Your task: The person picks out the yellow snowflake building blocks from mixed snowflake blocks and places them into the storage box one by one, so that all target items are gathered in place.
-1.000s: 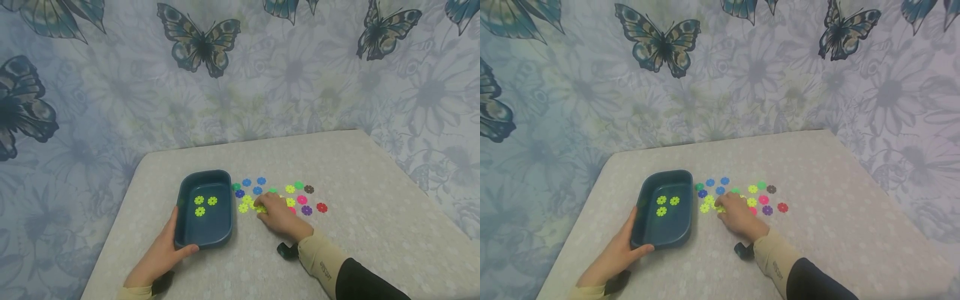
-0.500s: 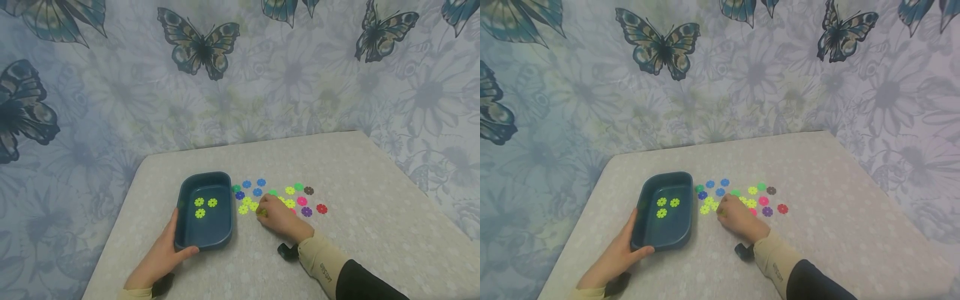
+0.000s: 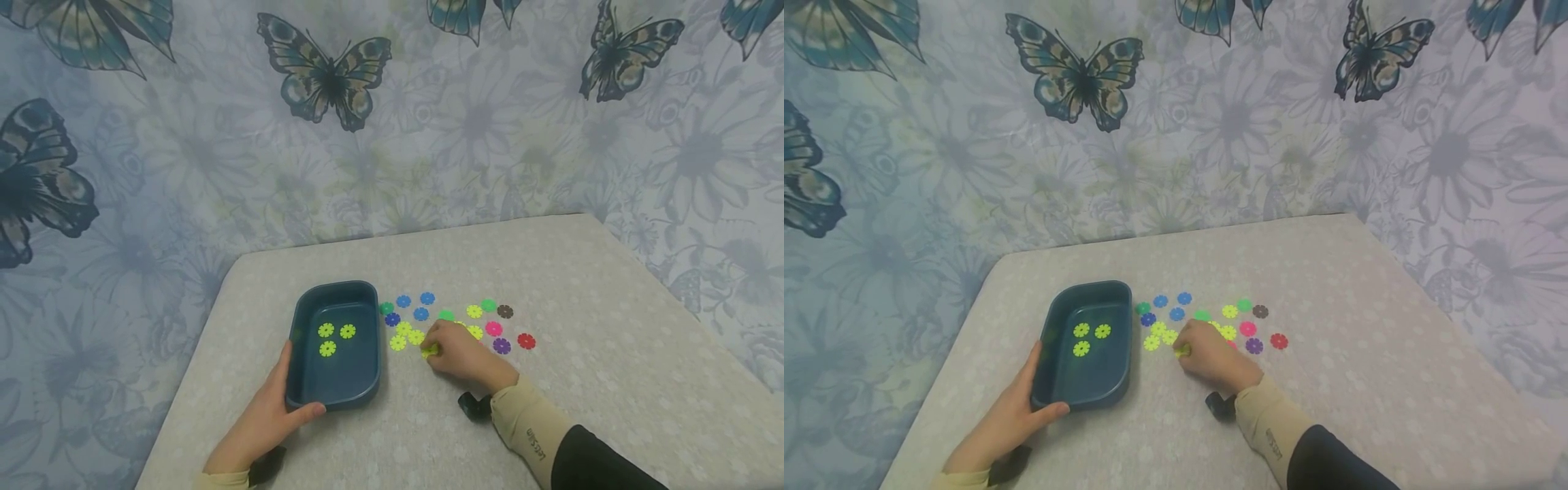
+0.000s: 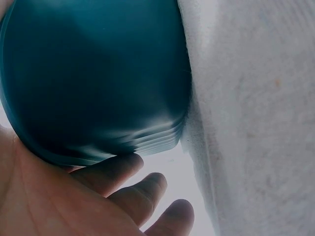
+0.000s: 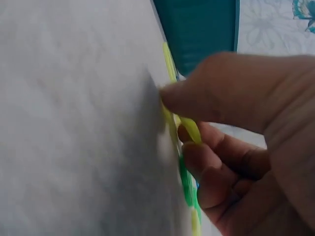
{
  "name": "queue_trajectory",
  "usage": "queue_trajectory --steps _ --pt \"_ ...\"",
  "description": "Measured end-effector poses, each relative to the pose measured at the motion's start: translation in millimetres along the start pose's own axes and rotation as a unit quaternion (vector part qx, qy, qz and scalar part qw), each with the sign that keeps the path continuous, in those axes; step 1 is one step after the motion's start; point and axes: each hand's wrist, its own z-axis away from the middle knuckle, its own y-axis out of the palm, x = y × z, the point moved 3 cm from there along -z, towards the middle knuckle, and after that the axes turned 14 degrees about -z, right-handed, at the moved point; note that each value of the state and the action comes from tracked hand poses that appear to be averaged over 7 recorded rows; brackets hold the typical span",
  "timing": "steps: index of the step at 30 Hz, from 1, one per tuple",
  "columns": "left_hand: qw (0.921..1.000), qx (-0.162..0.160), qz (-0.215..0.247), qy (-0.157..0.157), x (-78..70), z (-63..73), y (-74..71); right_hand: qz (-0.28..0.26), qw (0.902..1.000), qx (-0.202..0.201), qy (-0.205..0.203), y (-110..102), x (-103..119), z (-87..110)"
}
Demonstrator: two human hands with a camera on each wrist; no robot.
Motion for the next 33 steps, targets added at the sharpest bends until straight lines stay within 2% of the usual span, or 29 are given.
queue_trajectory --steps 15,20,24,29,33 --pt "1.0 -0.006 -0.003 0.003 1.0 1.0 1.0 -0.065 0.9971 0.017 0.034 -8 -3 3.2" --pt "1.0 -0.006 0.001 0.003 0.0 0.5 1.5 -0.102 0.9916 -0.018 0.077 -7 -12 2.0" --pt "0.9999 -0.006 0.009 0.004 -1.7 0.1 2.3 -0.142 0.9815 -0.051 0.118 -12 -20 -0.6" --pt "0.9999 -0.006 0.009 0.005 -1.8 -0.2 2.6 -0.194 0.971 -0.089 0.108 -33 -19 -8.6" --pt "0.9999 -0.007 0.006 0.006 0.5 0.6 2.3 -0.211 0.9664 -0.113 0.093 -63 -8 -12.1"
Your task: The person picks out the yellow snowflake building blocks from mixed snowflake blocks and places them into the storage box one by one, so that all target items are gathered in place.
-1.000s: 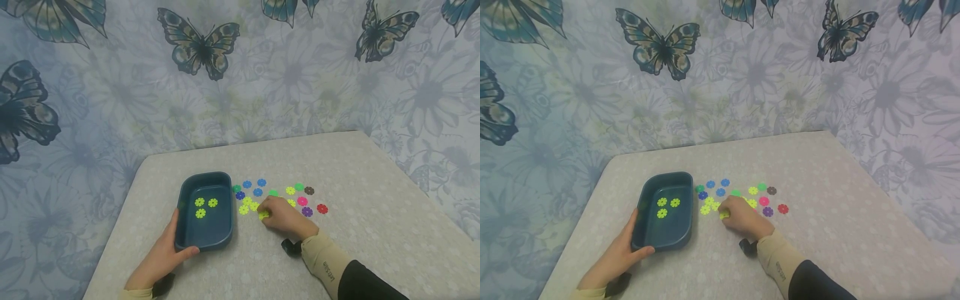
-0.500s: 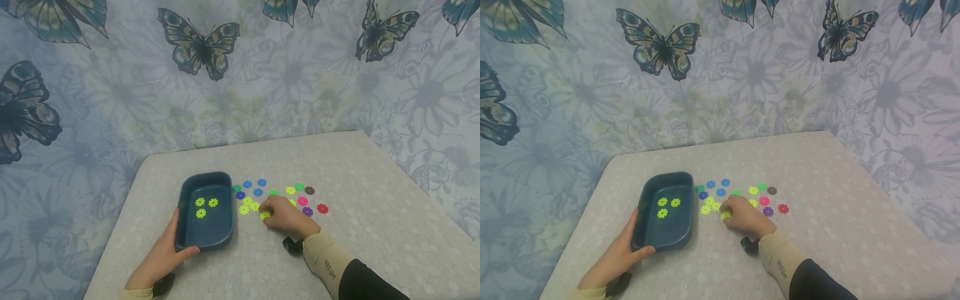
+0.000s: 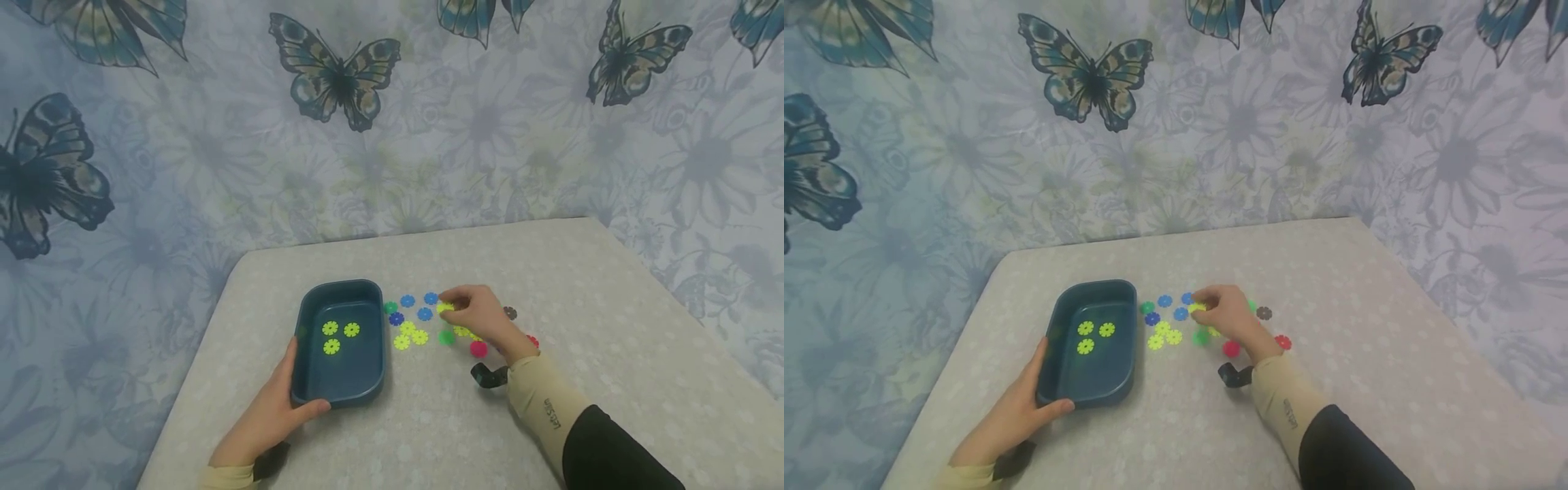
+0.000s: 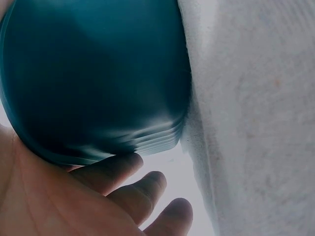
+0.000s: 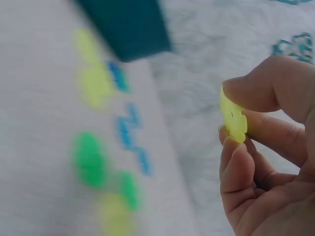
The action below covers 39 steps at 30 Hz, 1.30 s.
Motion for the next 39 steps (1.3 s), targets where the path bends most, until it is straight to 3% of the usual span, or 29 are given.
queue_trajectory --steps 5,9,22,30,39 --pt "1.0 -0.006 -0.001 0.006 -0.1 -0.7 -1.6 0.002 0.9992 -0.031 -0.025 -29 31 -4.2" --pt "1.0 -0.005 -0.003 0.003 0.2 0.8 -2.5 -0.006 0.9985 -0.046 -0.029 -40 43 -4.4" --pt "1.0 -0.001 -0.006 -0.005 1.4 5.6 -4.9 -0.018 0.9984 -0.048 -0.026 -35 43 -6.3" --pt "1.0 -0.001 -0.003 -0.005 -0.4 3.7 -3.6 -0.029 0.9987 -0.004 -0.04 5 61 -23.7" --pt "0.9998 -0.001 0.017 0.006 0.4 0.6 -0.7 -0.045 0.9959 0.039 -0.067 89 89 -50.5"
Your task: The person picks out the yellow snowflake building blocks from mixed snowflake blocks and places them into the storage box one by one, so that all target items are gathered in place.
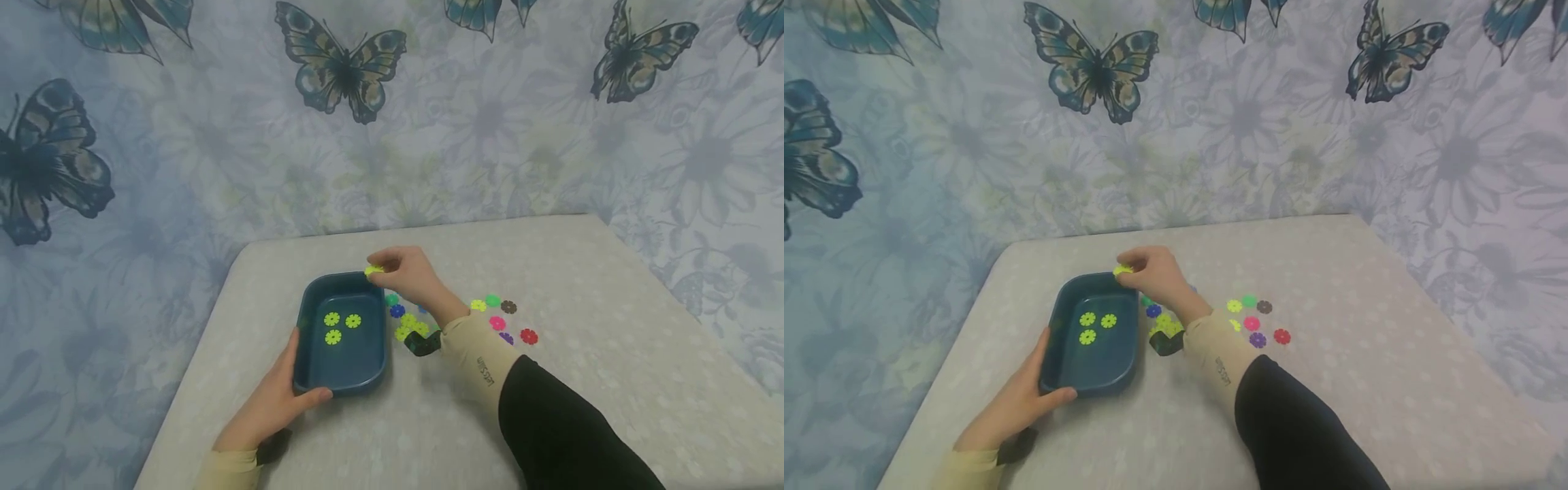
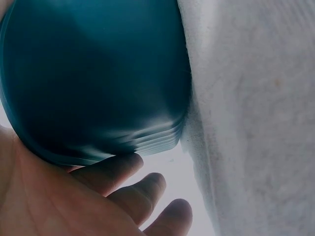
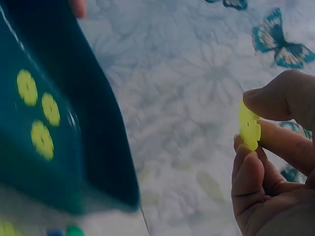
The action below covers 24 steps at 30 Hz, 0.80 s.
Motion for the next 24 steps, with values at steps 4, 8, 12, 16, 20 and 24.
queue_trajectory --steps 4,8,12,16,20,24 --pt "1.0 0.0 0.001 0.007 0.7 -0.8 -2.9 -0.003 0.9993 0.037 0.001 40 3 -11.9" --pt "0.9999 0.004 0.009 0.006 2.3 0.2 -4.1 0.018 0.9966 0.077 0.022 71 -8 -17.2" --pt "0.9999 0.003 0.013 0.004 2.4 0.1 -3.5 0.039 0.9929 0.106 0.037 89 -22 -17.8" --pt "0.9999 0.003 0.012 0.003 1.7 -0.4 -3.6 0.07 0.9885 0.123 0.053 96 -30 -17.8" --pt "1.0 0.004 0.006 0.003 2.0 -0.5 -4.6 0.134 0.9783 0.141 0.071 99 -34 -18.4" --pt "1.0 0.002 0.004 0.003 3.5 0.5 -5.3 0.183 0.9643 0.174 0.079 103 -36 -17.8"
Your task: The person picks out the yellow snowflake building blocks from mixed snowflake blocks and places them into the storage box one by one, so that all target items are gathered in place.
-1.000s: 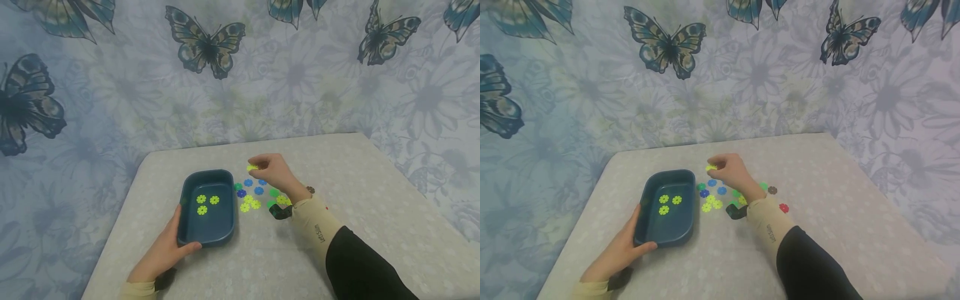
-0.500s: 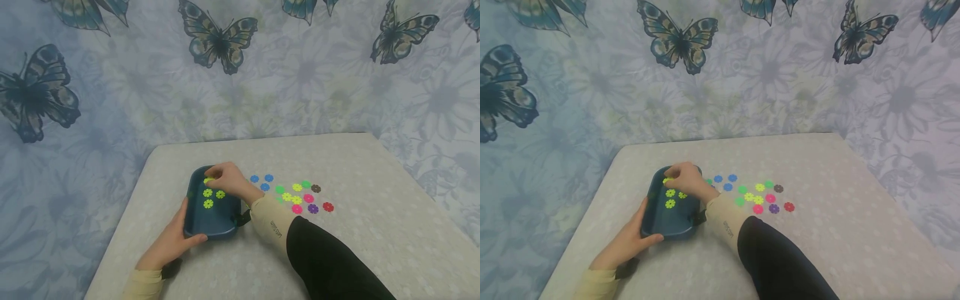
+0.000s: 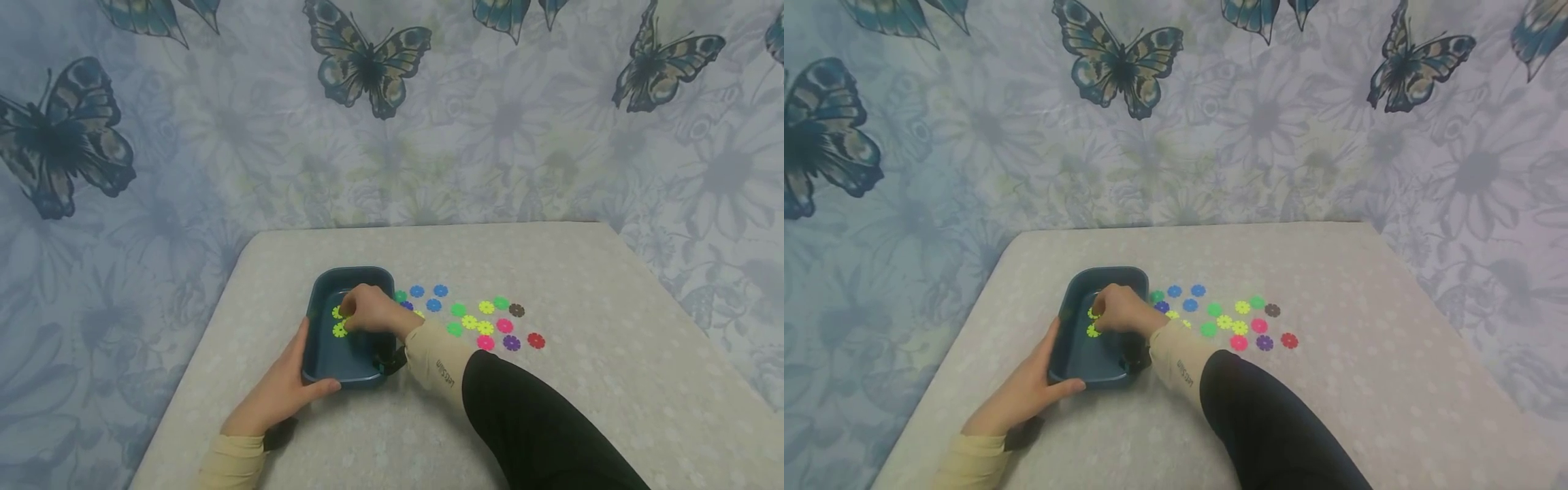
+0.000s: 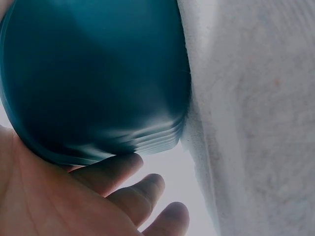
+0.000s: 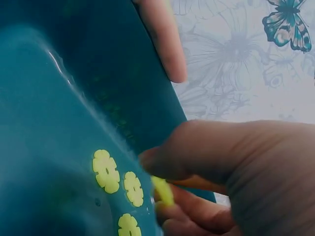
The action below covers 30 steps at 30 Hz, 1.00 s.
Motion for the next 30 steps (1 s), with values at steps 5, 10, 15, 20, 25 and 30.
queue_trajectory --steps 5,10,15,20,25,30 --pt "1.0 -0.003 0.001 0.006 0.3 -0.8 -1.8 0.049 0.9981 0.037 -0.004 4 0 -0.7" --pt "1.0 -0.003 0.002 0.008 1.2 -0.5 -0.5 0.106 0.9911 0.08 -0.015 12 -1 -0.3" --pt "0.9999 -0.006 0.0 0.01 1.7 -0.4 0.1 0.148 0.9847 0.09 -0.016 18 -1 0.6" --pt "0.9999 -0.009 -0.001 0.01 1.7 -0.4 0.3 0.171 0.9804 0.094 -0.023 22 -1 1.3" --pt "0.9999 -0.009 -0.002 0.012 3.2 -0.5 1.6 0.202 0.9744 0.091 -0.036 24 -1 0.7" --pt "0.9999 -0.01 -0.002 0.012 4.0 -0.5 2.1 0.23 0.9682 0.091 -0.038 25 -1 -0.8"
